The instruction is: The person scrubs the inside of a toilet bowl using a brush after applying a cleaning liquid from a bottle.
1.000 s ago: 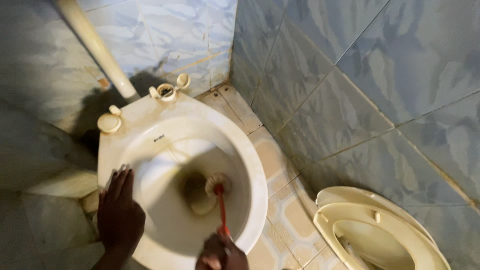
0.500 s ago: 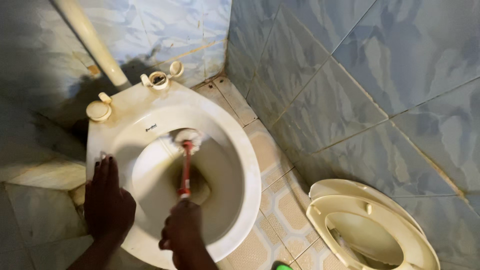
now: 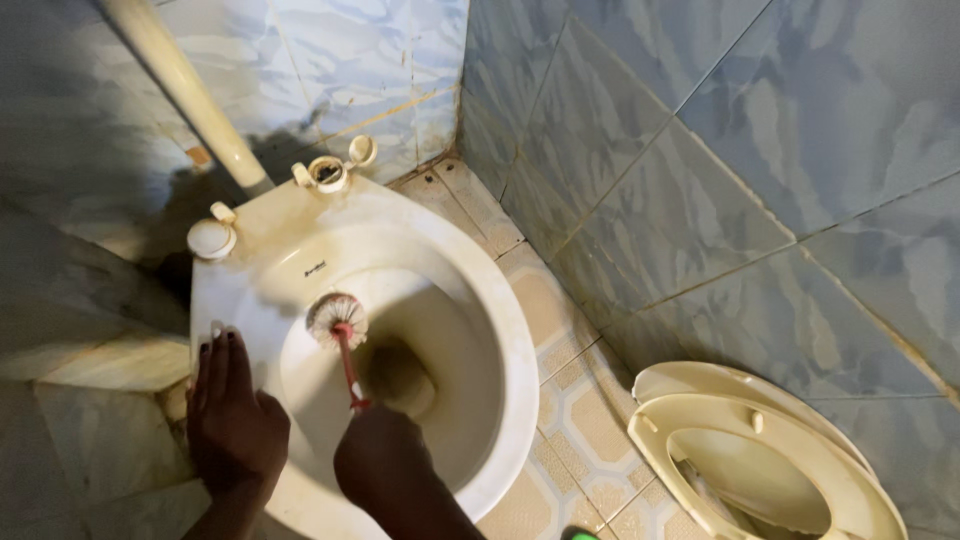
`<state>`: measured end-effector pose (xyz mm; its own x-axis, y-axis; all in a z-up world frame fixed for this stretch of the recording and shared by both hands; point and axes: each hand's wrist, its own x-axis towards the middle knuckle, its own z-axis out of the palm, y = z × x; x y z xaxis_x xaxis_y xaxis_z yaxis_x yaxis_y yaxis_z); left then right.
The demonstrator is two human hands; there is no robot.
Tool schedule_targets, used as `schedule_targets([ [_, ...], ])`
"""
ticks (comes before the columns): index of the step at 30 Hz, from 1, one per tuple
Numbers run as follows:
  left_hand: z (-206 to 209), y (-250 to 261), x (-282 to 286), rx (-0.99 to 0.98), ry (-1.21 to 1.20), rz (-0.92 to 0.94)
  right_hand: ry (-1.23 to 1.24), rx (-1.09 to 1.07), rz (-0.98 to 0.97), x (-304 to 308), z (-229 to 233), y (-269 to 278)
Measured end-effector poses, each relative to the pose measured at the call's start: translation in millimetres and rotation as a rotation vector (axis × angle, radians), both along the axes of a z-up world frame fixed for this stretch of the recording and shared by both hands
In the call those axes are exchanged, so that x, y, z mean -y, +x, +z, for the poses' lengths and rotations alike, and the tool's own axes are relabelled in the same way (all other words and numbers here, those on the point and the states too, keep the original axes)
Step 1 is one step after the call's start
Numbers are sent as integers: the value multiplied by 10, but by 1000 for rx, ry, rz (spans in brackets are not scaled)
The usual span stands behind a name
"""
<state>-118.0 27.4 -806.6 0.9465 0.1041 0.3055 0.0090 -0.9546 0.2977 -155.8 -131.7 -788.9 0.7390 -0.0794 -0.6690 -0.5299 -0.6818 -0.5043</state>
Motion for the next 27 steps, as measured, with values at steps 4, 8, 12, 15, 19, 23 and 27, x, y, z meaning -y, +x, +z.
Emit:
schedule_targets([
  [4, 23, 9, 32, 30, 24, -16, -87, 22, 114, 122, 76, -34],
  [8, 97, -26, 14, 45, -11, -36, -186, 34, 280, 257, 165, -258],
  [12, 102, -20, 41, 84, -25, -29, -307, 13, 361, 476, 236, -202],
  [15, 67, 25, 23, 48, 4, -11, -347, 20, 396, 531, 271, -116],
  [19, 39, -1, 1, 31, 6, -7, -350, 24, 439, 431, 295, -155],
  [23, 30, -13, -16, 46, -13, -14, -359, 83, 467, 299, 212, 7],
  [27, 60, -21, -16, 37, 2, -38, -383, 51, 503, 246, 136, 18],
])
